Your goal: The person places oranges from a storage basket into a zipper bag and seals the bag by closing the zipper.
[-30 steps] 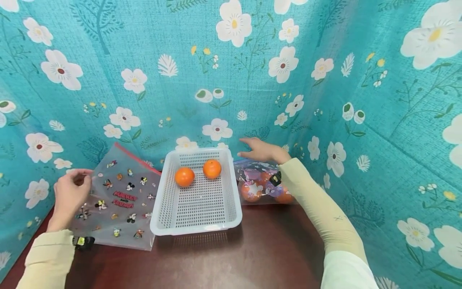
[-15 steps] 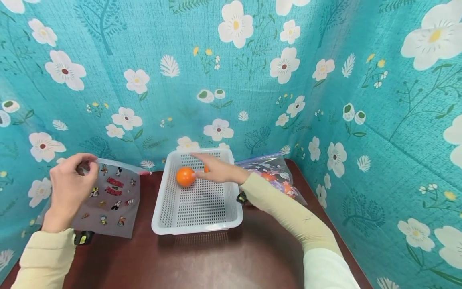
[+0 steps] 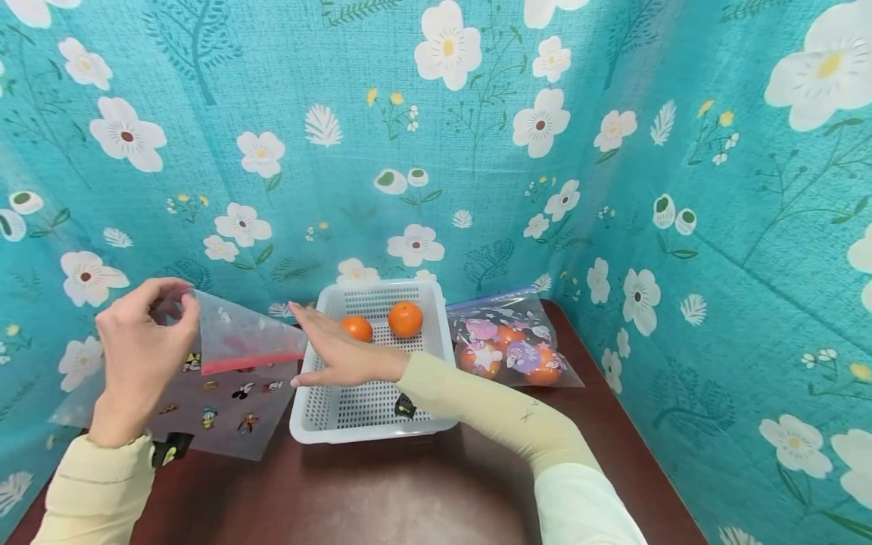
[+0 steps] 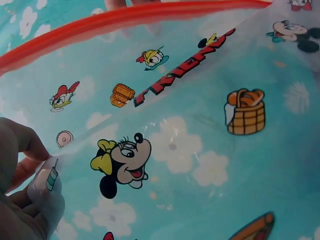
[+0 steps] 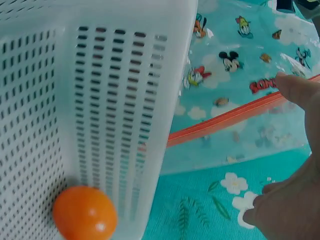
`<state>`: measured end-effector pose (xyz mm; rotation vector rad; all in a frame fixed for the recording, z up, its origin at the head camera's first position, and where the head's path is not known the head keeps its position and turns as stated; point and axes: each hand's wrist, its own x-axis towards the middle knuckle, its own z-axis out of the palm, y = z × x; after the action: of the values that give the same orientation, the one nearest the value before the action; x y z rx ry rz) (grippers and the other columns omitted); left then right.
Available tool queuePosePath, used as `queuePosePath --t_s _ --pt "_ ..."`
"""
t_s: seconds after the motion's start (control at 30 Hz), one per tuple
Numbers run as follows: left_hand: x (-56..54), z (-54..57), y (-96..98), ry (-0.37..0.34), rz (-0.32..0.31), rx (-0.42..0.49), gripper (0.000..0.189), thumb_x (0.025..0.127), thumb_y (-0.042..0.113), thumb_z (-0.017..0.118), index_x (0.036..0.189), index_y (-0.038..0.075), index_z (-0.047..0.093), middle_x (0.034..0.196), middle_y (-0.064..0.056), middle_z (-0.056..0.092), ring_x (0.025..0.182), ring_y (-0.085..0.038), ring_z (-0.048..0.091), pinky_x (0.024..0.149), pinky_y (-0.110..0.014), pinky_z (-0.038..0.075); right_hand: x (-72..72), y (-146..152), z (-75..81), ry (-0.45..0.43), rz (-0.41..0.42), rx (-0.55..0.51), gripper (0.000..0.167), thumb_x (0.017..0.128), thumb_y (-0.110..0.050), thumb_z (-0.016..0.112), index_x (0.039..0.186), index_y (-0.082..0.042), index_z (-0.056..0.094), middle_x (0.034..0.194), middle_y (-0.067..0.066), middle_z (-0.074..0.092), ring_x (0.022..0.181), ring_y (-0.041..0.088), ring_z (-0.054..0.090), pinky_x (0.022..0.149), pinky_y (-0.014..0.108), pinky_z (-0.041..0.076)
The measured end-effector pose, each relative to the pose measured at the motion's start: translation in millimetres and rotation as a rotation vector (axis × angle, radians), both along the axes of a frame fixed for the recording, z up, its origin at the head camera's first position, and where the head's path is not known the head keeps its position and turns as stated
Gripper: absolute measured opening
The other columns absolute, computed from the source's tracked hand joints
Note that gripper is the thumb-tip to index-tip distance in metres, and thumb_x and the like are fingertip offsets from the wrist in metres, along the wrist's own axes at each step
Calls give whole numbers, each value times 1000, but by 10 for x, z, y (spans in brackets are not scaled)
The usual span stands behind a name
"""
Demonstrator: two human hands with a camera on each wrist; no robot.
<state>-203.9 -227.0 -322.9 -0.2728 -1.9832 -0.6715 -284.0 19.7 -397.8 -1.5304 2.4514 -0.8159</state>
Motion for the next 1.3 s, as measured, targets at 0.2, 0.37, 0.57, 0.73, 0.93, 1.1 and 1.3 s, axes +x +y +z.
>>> queuePosePath --t_s 0.2,0.37,0.57,0.73,0.93,1.1,1.3 --pt "61 65 78 -19 11 36 11 89 -1 67 96 -6 73 82 -22 72 59 -24 56 66 -6 34 62 -153 11 -24 17 -53 120 92 -41 74 160 -25 -23 171 -5 -10 158 14 3 126 39 12" --pt "101 111 124 -13 4 40 11 89 0 68 96 -7 73 82 -23 71 58 -27 58 67 -4 34 96 -276 -39 -52 16 -92 115 94 -34 74 161 -22 -19 171 -6 -8 157 13 9 125 37 16" --pt "154 161 209 15 -16 22 12 86 -1 70 95 -8 73 81 -24 71 57 -29 57 67 -5 34 95 -421 -63 -29 -40 -112 100 96 -23 69 164 -14 -4 172 3 10 150 13 31 118 25 30" --pt "141 186 200 16 -14 -3 12 87 -1 69 96 -7 73 78 -23 69 57 -28 56 64 -10 35 36 -473 -11 -62 4 -258 47 103 -10 56 149 -3 46 139 15 60 99 14 65 78 14 52" --pt "50 162 0 4 0 -28 12 89 -2 65 96 -6 74 76 -21 69 57 -23 52 62 -12 32 -28 -452 87 -122 -4 -358 22 101 -8 62 119 1 72 102 10 74 72 6 58 62 18 45" --pt "-23 115 -132 -28 14 -75 13 90 -1 65 98 -7 73 80 -23 70 61 -30 56 60 -23 38 -34 -456 151 -185 -33 -364 12 96 -13 70 101 -4 78 79 1 73 65 5 63 60 20 50" --pt "-80 43 -162 -76 42 -98 26 88 -1 66 112 -10 68 113 -33 65 103 -53 57 89 -62 42 4 -494 207 -219 -132 -348 20 89 -21 80 75 -10 71 58 -3 63 49 11 57 47 22 43"
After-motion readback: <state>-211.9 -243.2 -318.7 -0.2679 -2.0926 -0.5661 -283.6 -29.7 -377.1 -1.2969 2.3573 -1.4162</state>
